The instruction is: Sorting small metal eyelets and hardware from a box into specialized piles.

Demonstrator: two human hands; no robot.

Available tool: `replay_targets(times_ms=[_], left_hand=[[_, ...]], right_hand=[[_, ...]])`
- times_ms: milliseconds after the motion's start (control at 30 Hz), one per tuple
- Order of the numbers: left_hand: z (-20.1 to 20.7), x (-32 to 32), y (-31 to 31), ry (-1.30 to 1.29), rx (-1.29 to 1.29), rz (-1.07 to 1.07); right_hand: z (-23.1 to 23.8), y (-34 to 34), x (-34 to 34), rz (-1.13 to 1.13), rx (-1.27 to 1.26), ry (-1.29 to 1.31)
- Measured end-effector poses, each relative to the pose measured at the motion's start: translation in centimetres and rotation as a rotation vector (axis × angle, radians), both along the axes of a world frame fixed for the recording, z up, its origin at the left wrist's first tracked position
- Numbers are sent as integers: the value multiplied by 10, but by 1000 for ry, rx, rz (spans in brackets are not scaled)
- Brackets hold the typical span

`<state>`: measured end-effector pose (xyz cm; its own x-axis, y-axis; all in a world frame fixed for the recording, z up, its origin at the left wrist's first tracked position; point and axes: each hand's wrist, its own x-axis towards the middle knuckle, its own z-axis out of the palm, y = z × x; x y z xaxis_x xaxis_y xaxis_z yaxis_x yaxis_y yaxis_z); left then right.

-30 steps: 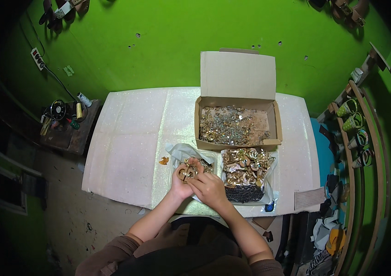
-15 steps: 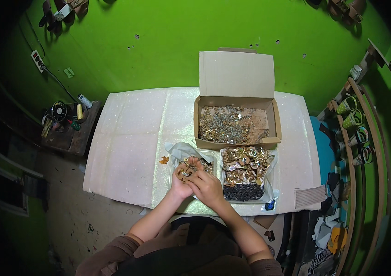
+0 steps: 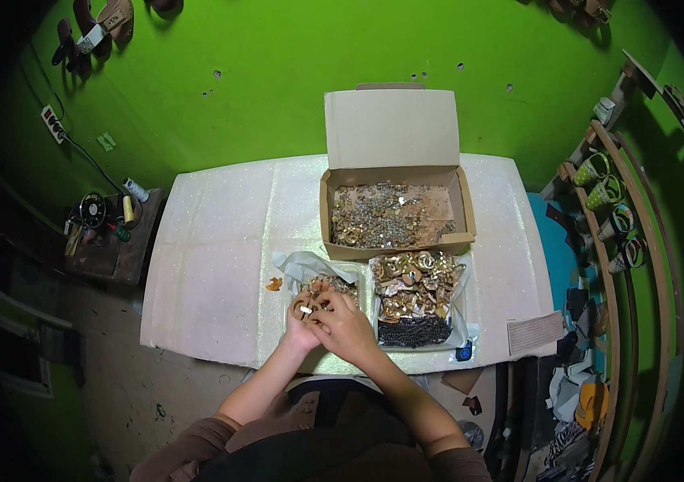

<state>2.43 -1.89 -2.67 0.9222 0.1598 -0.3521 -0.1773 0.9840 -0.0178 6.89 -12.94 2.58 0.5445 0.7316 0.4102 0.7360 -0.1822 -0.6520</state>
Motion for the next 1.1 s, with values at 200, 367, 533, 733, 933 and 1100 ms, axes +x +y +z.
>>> replay_targets(times_ms=[200,367,533,733,933,1100], left_hand=[[1,3,2,120,5,8],[-5,7,3,112,13,-47],[-3,9,4,57,-27,-88],[-12,13,9,68,-15,-104],[-5,16,14,111,-42,-57],[-4,14,14,71,-68,-74]], right_hand=[[1,6,5,-12,-10,87],[3,12,13,-43,-168,315],[8,13,17,-50,-170,151],[6,19,23,-56,-220,189],[11,23,33,-22,-201,358],[-1,22,40,73,-53,967]])
